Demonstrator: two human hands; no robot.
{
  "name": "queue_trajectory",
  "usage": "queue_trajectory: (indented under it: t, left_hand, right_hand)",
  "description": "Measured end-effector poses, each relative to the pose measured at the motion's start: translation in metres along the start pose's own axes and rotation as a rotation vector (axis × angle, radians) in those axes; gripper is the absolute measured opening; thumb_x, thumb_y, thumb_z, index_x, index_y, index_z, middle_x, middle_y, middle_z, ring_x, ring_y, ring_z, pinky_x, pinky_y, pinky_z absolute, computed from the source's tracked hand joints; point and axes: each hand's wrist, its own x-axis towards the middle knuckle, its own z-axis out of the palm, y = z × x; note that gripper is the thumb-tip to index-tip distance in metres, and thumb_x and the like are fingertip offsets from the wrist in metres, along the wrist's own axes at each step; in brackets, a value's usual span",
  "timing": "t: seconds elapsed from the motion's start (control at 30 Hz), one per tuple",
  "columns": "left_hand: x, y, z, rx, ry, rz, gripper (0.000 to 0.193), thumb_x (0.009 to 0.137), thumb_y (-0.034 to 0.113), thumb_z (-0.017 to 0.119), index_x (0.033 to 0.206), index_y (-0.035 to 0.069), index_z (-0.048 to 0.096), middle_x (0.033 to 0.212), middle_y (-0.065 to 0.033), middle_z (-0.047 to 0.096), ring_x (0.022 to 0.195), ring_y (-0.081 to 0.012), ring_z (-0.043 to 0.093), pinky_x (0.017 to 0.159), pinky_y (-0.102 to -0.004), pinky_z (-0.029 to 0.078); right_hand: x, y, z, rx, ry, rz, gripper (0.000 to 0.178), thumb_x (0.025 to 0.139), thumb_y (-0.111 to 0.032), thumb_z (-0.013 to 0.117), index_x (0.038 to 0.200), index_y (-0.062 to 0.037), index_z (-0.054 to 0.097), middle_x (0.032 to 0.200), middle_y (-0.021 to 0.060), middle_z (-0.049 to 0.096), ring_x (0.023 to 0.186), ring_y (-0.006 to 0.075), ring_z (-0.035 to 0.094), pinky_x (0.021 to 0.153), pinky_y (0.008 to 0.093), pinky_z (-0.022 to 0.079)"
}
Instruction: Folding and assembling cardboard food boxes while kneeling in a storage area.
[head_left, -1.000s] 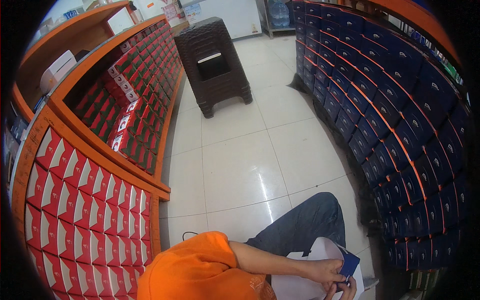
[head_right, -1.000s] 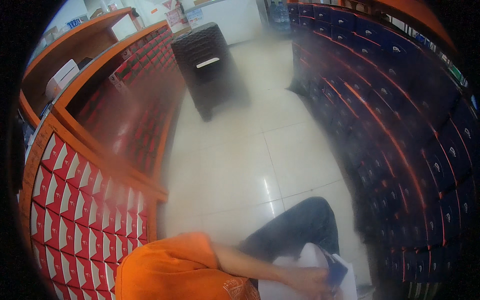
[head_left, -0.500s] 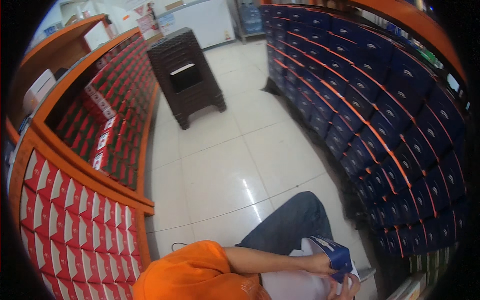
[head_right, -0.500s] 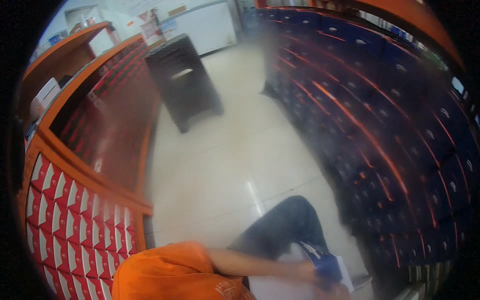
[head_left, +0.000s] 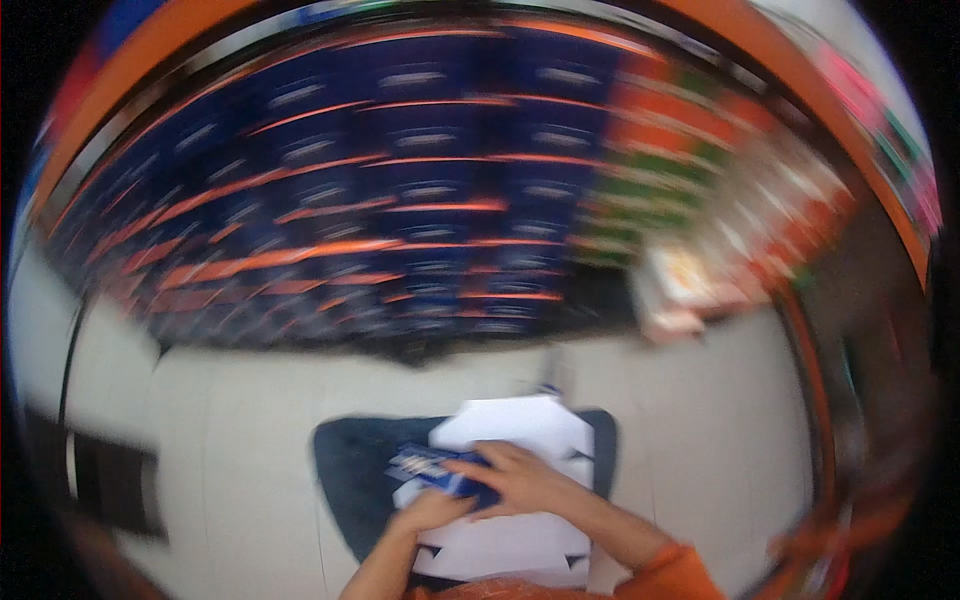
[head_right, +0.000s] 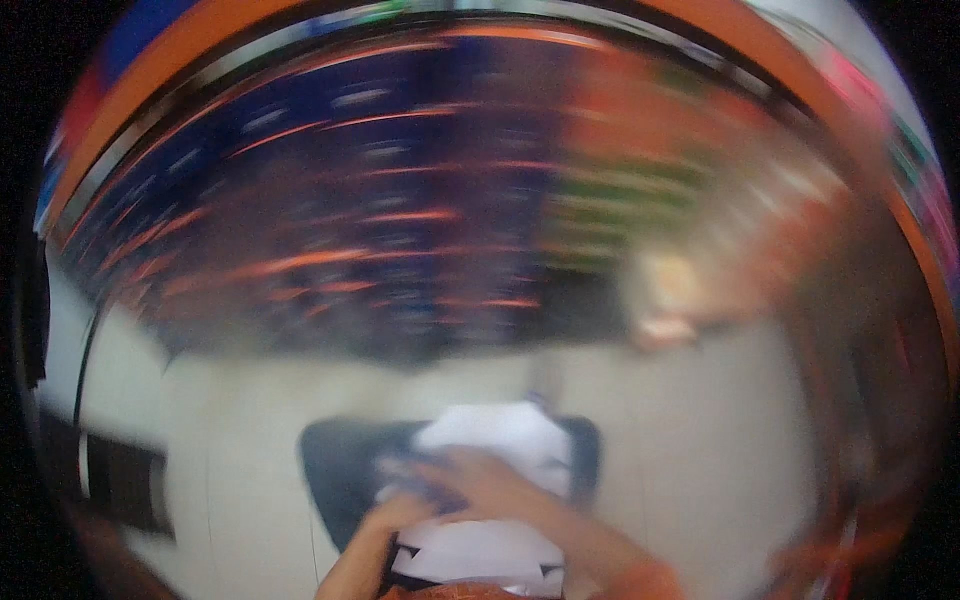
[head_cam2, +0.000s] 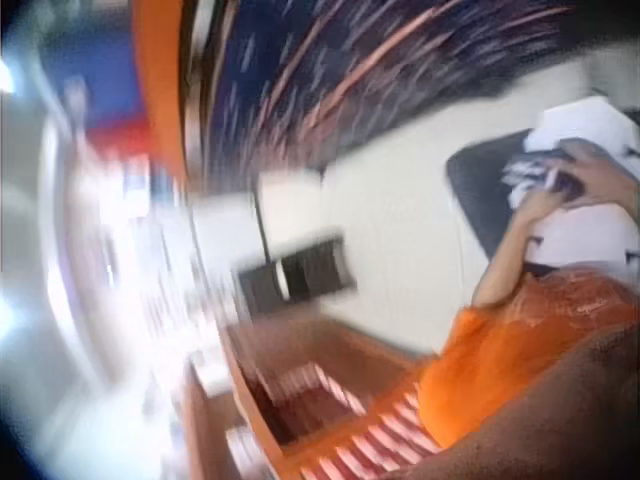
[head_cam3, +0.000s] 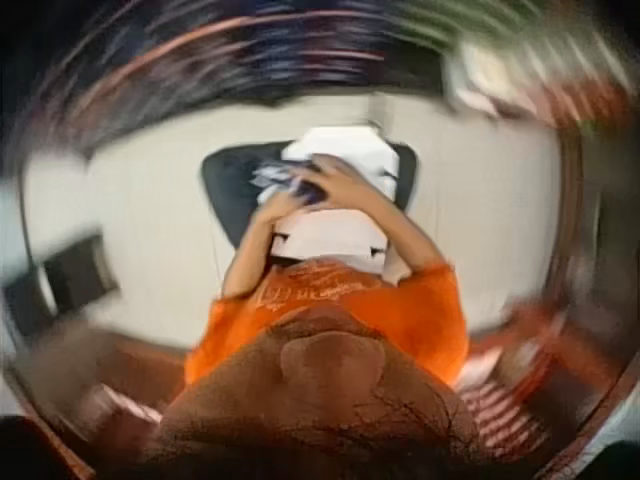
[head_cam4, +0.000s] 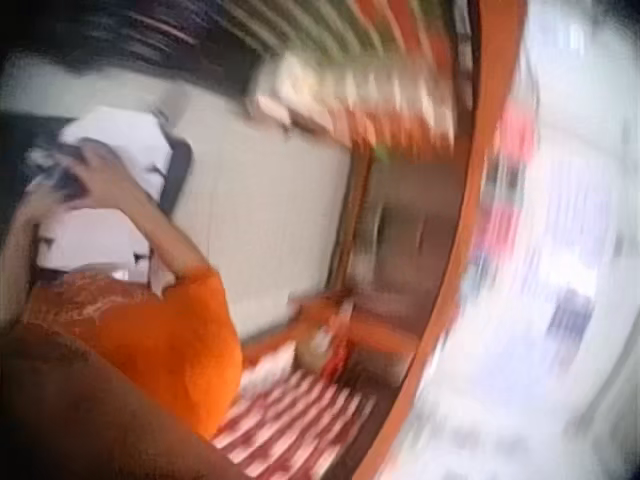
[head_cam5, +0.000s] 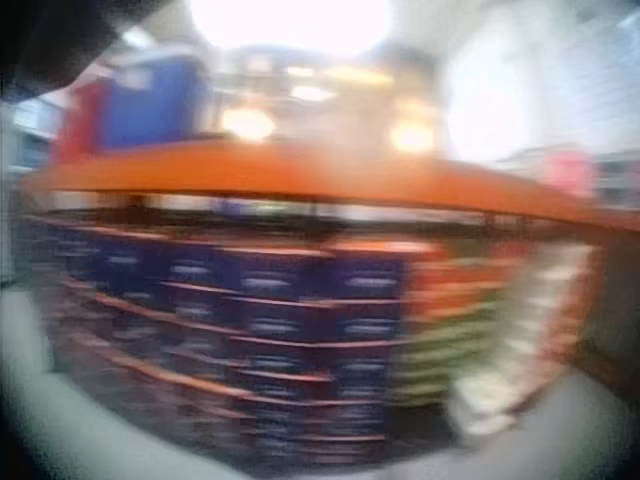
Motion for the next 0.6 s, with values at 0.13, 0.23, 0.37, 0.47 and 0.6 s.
queue_trajectory:
  t: [0.13, 0.23, 0.37, 0.47, 0.6]
  left_hand:
    - [-0.045, 0.014, -0.061, -0.612, -0.041, 0.121, 0.046, 0.096, 0.027, 0.049, 0.128, -0.006, 0.052, 0.128, -0.0169, 0.056, 0.123, -0.0214, 0.049, 0.108, -0.0337, 0.033]
    - [-0.062, 0.042, -0.052, -0.693, 0.683, 0.247, 0.032, 0.084, 0.027, 0.072, 0.085, -0.002, 0.058, 0.073, -0.0084, 0.058, 0.067, -0.0209, 0.051, 0.065, -0.0346, 0.044]
    - [-0.047, 0.080, -0.020, -0.623, 0.567, 0.280, 0.039, 0.080, 0.028, 0.073, 0.095, -0.002, 0.054, 0.085, -0.0097, 0.056, 0.077, -0.0214, 0.050, 0.072, -0.0338, 0.041]
    - [-0.031, 0.097, -0.005, -0.620, 0.329, 0.220, 0.046, 0.077, 0.029, 0.073, 0.102, -0.002, 0.051, 0.093, -0.0106, 0.054, 0.085, -0.0218, 0.049, 0.078, -0.0333, 0.039]
    - [-0.022, 0.108, 0.004, -0.620, 0.182, 0.167, 0.057, 0.073, 0.030, 0.074, 0.112, -0.003, 0.046, 0.104, -0.0118, 0.052, 0.095, -0.0224, 0.048, 0.085, -0.0325, 0.037]
  right_hand:
    - [-0.036, 0.022, 0.008, 0.338, 0.660, 0.123, 0.066, 0.077, -0.032, 0.078, 0.134, -0.0111, 0.052, 0.100, 0.0154, 0.058, 0.093, 0.0303, 0.060, 0.081, 0.0385, 0.049]
    - [-0.061, 0.029, 0.015, 1.215, 1.077, 0.297, 0.059, 0.085, -0.026, 0.073, 0.131, 0.0024, 0.050, 0.099, 0.0076, 0.062, 0.086, 0.0141, 0.059, 0.076, 0.0305, 0.049]
    - [-0.060, -0.001, 0.019, 1.096, 0.446, 0.455, 0.045, 0.091, -0.022, 0.065, 0.125, 0.0043, 0.052, 0.105, 0.0088, 0.064, 0.083, 0.0127, 0.058, 0.075, 0.0297, 0.050]
    - [-0.048, -0.024, 0.014, 0.875, 0.233, 0.544, 0.034, 0.093, -0.020, 0.061, 0.119, 0.0012, 0.056, 0.106, 0.0144, 0.060, 0.092, 0.0186, 0.057, 0.081, 0.0335, 0.047]
    - [-0.037, -0.039, 0.009, 0.492, 1.186, 0.026, 0.025, 0.092, -0.024, 0.056, 0.108, -0.0062, 0.064, 0.115, 0.0197, 0.050, 0.105, 0.0305, 0.047, 0.091, 0.0428, 0.038]
